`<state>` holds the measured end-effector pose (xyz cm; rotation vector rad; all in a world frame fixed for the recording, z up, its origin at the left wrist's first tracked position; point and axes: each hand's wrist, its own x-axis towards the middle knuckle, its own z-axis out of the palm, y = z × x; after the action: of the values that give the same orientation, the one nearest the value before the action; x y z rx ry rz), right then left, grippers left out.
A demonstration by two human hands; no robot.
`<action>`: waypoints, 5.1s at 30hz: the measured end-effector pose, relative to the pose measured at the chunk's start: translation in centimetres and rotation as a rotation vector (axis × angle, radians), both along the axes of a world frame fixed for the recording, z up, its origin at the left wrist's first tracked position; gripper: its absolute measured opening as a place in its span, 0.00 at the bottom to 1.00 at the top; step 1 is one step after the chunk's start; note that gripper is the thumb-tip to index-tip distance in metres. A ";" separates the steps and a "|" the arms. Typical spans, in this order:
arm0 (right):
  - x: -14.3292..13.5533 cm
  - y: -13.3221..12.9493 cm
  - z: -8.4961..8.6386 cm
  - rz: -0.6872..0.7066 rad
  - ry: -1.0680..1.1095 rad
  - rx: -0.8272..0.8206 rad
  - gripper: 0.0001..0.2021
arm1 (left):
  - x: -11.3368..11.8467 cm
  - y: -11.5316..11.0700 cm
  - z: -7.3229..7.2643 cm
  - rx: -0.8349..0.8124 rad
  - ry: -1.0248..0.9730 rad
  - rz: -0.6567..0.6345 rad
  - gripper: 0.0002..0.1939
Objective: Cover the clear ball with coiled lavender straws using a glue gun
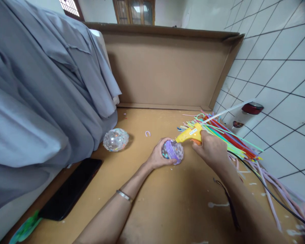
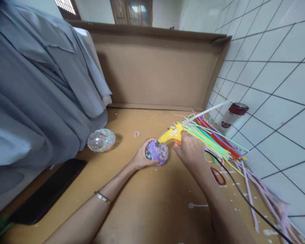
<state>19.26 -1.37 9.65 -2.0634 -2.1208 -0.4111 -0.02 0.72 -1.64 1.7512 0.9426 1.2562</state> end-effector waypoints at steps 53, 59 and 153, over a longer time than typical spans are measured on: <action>0.4 -0.1 0.6 0.027 0.024 -0.048 0.14 | 0.2 0.1 -0.1 0.074 0.034 -0.013 0.40; 0.7 -0.2 0.8 0.050 0.013 -0.052 0.14 | 0.2 0.2 -0.1 0.086 0.034 -0.026 0.39; 1.5 -0.2 0.8 0.134 -0.006 -0.032 0.12 | 0.2 0.2 0.1 0.090 0.038 -0.042 0.39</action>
<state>20.80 -1.55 10.47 -1.9238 -2.2670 -0.3675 0.15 0.92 -1.59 1.8616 0.8779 1.2594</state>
